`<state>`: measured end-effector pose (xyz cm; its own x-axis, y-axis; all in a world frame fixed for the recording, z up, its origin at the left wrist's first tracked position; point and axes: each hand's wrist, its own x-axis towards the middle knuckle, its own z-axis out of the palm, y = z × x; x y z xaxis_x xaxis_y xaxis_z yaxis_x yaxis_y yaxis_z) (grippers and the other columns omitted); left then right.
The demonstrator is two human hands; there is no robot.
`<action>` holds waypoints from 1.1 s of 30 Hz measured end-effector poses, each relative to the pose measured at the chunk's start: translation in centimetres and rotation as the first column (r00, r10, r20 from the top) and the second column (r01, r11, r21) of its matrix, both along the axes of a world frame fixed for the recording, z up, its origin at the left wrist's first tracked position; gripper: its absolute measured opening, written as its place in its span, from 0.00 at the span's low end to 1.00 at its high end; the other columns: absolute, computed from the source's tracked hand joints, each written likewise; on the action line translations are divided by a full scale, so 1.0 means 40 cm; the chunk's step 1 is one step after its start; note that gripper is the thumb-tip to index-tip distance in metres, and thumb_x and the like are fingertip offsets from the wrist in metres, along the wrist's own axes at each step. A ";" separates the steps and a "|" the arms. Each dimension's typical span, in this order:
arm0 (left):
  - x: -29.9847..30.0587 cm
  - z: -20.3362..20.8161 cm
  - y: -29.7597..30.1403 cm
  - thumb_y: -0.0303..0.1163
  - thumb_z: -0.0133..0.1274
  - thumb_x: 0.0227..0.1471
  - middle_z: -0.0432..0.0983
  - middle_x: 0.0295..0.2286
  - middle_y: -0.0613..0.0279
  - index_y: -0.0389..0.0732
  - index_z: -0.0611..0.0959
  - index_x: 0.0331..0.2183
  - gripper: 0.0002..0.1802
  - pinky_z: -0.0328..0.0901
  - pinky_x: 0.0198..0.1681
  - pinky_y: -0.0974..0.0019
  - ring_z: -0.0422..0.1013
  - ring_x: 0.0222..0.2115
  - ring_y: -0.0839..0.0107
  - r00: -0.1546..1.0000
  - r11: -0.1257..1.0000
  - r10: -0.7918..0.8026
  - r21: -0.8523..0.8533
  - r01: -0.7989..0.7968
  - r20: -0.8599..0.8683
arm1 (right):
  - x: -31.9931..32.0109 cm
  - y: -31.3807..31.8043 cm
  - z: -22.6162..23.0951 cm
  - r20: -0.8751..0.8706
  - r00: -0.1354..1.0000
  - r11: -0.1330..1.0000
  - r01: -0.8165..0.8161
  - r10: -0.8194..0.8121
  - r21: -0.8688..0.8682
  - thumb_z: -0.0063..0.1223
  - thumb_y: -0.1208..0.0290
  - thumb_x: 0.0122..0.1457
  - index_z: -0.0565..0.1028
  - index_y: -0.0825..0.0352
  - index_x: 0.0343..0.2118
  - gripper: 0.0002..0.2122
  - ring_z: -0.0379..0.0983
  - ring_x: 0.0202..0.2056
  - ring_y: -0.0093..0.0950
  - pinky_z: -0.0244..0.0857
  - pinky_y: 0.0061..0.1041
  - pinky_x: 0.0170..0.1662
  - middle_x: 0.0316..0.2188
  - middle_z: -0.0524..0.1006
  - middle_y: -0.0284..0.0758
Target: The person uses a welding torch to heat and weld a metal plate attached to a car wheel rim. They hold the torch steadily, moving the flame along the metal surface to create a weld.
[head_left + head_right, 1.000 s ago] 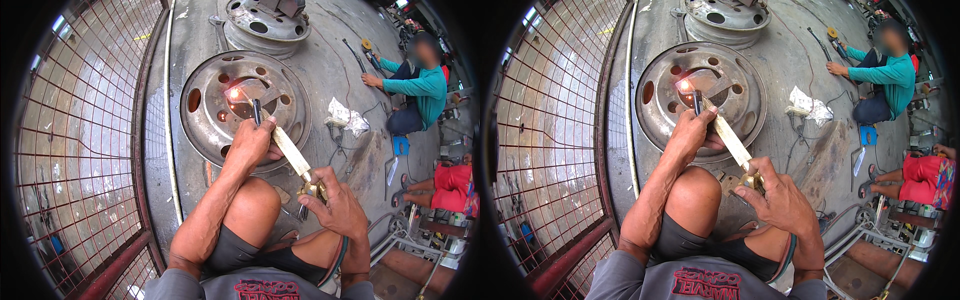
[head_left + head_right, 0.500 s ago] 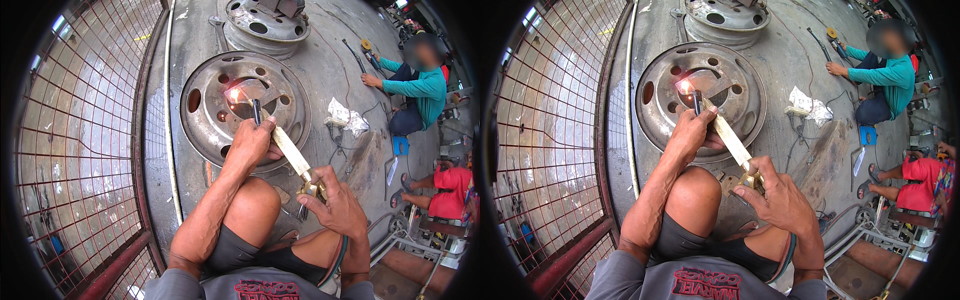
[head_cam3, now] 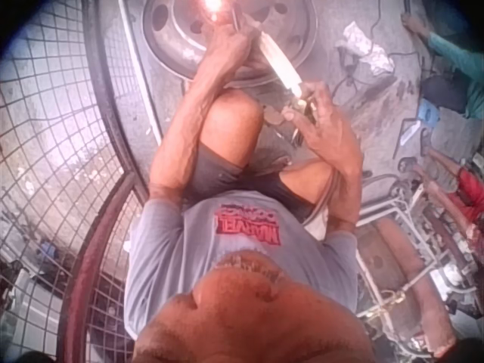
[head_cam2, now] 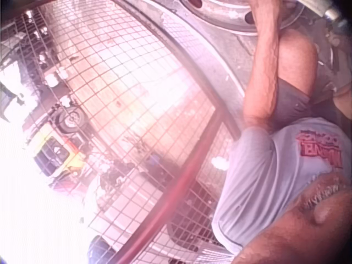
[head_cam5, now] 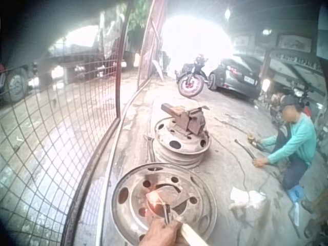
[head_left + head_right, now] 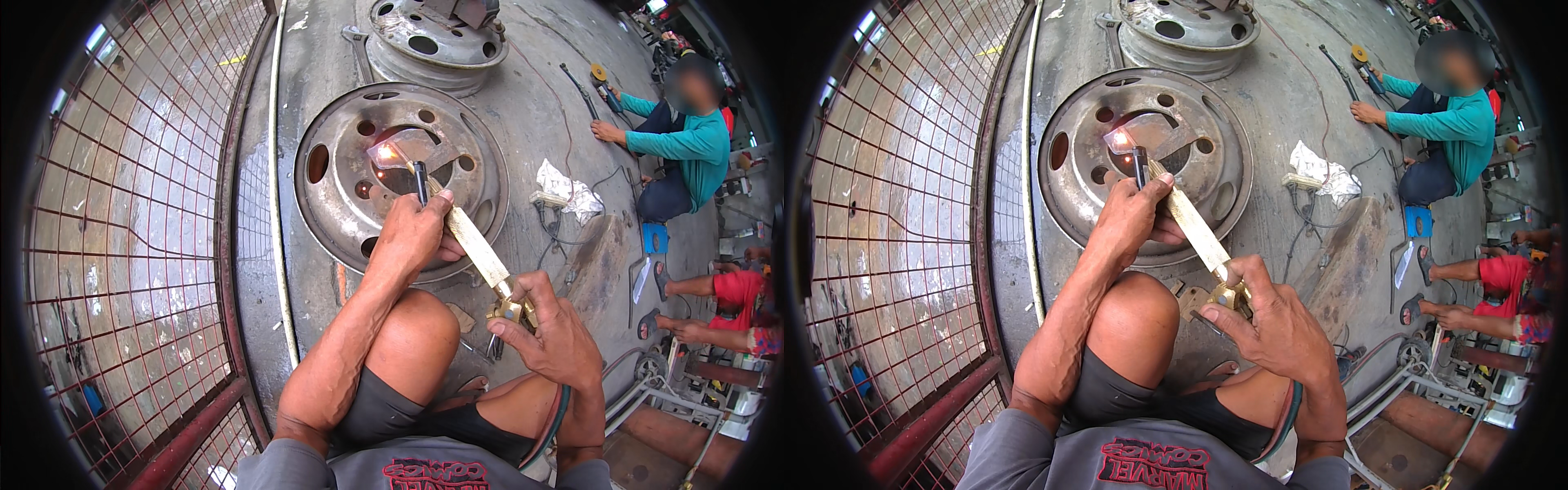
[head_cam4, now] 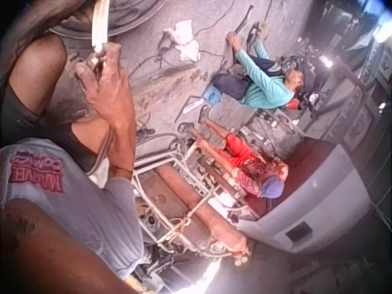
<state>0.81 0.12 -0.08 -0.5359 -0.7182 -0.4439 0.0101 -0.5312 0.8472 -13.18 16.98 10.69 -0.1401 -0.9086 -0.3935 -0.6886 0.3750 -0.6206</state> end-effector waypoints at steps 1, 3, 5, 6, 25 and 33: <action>0.000 -0.003 0.000 0.41 0.46 0.68 0.82 0.26 0.45 0.23 0.81 0.36 0.25 0.80 0.26 0.62 0.81 0.23 0.61 1.000 1.000 0.002 0.004 -0.002 -0.003 | 0.000 0.000 0.000 0.002 1.000 1.000 0.003 -0.003 0.006 0.65 0.60 0.61 0.63 0.64 0.46 0.22 0.80 0.27 0.43 0.70 0.40 0.32 0.26 0.79 0.43; -0.001 -0.008 -0.001 0.41 0.46 0.68 0.82 0.26 0.45 0.23 0.81 0.36 0.25 0.80 0.26 0.62 0.81 0.23 0.61 1.000 1.000 0.000 0.008 0.000 -0.015 | 0.000 -0.002 0.000 -0.017 1.000 1.000 -0.009 0.009 0.003 0.66 0.60 0.61 0.63 0.64 0.46 0.22 0.80 0.27 0.43 0.70 0.40 0.32 0.26 0.79 0.42; 0.000 -0.007 -0.001 0.41 0.47 0.68 0.82 0.27 0.45 0.23 0.81 0.36 0.25 0.80 0.26 0.62 0.81 0.23 0.61 1.000 1.000 0.000 0.013 0.001 -0.019 | -0.001 -0.003 0.000 -0.024 1.000 1.000 -0.011 0.011 0.005 0.66 0.60 0.61 0.63 0.64 0.46 0.22 0.80 0.27 0.43 0.70 0.40 0.33 0.27 0.79 0.42; 0.000 -0.002 -0.001 0.41 0.47 0.68 0.82 0.27 0.45 0.23 0.81 0.36 0.25 0.80 0.26 0.62 0.81 0.23 0.61 1.000 1.000 -0.001 0.016 0.001 -0.017 | -0.001 -0.003 0.001 -0.021 1.000 1.000 -0.008 0.008 0.009 0.66 0.60 0.61 0.63 0.64 0.46 0.22 0.80 0.27 0.43 0.70 0.40 0.33 0.27 0.79 0.42; 0.000 0.003 0.000 0.42 0.48 0.67 0.82 0.27 0.44 0.22 0.80 0.36 0.26 0.80 0.26 0.63 0.81 0.23 0.61 1.000 1.000 0.020 0.014 -0.020 0.003 | -0.004 -0.004 0.002 -0.007 1.000 1.000 -0.011 0.011 -0.004 0.65 0.59 0.61 0.63 0.64 0.45 0.22 0.80 0.27 0.41 0.69 0.39 0.33 0.26 0.78 0.42; 0.002 0.005 0.000 0.41 0.47 0.67 0.82 0.28 0.44 0.23 0.80 0.37 0.25 0.80 0.26 0.63 0.82 0.23 0.61 1.000 1.000 0.004 0.008 -0.004 -0.007 | -0.005 -0.001 -0.003 0.011 1.000 0.999 -0.026 0.026 -0.048 0.64 0.62 0.62 0.63 0.63 0.45 0.20 0.79 0.26 0.40 0.69 0.38 0.32 0.26 0.78 0.42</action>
